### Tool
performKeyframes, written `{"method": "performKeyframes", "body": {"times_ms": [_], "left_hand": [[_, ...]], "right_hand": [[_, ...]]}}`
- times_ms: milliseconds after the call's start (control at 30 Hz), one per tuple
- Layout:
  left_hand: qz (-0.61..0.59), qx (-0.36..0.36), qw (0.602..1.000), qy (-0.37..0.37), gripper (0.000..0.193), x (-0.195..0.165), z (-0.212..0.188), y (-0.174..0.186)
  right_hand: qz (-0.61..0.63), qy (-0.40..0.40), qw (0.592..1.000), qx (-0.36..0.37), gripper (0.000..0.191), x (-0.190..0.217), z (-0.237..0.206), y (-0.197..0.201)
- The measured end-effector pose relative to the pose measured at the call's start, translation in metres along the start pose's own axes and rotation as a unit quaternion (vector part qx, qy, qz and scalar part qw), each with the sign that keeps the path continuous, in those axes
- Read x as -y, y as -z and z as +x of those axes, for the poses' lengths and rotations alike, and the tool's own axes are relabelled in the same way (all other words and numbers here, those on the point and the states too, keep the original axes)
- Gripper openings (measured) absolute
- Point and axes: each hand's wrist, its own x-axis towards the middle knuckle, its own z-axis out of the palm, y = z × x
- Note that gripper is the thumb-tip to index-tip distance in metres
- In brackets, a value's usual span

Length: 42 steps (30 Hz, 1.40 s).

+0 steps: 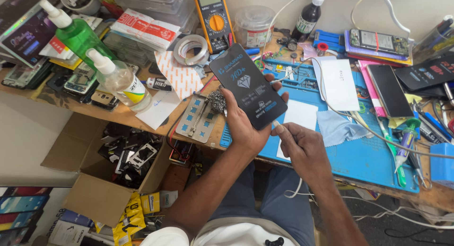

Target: The person uses a yellow-handled screwdriver to work on the internal components of a disassembled smartphone on a blue mat. They then connect a white charging cable to the phone and test the screen, which lights up. The person repeats the charging test on a second smartphone.

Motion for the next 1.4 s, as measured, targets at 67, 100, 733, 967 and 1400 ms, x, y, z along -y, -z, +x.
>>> {"method": "performKeyframes", "body": {"times_ms": [67, 100, 733, 967, 1400], "left_hand": [[0.016, 0.023, 1.0, 0.0, 0.084, 0.001, 0.0, 0.001], [0.023, 0.036, 0.999, -0.001, 0.084, 0.002, 0.0, 0.002], [0.087, 0.155, 0.979, 0.102, 0.084, 0.007, 0.003, 0.028], [0.137, 0.13, 0.96, 0.205, 0.08, 0.018, -0.008, 0.027], [0.557, 0.074, 0.819, 0.118, 0.024, -0.004, -0.027, 0.055]], "right_hand": [[0.006, 0.001, 1.0, -0.003, 0.031, 0.0, -0.001, -0.002], [0.005, 0.006, 1.0, -0.011, 0.031, 0.0, -0.002, -0.004], [0.014, 0.07, 0.993, -0.098, 0.031, -0.016, -0.012, -0.002], [0.268, 0.042, 0.962, -0.029, 0.039, -0.035, 0.001, 0.014], [0.295, 0.026, 0.952, -0.069, 0.031, -0.067, 0.002, 0.014]]}}
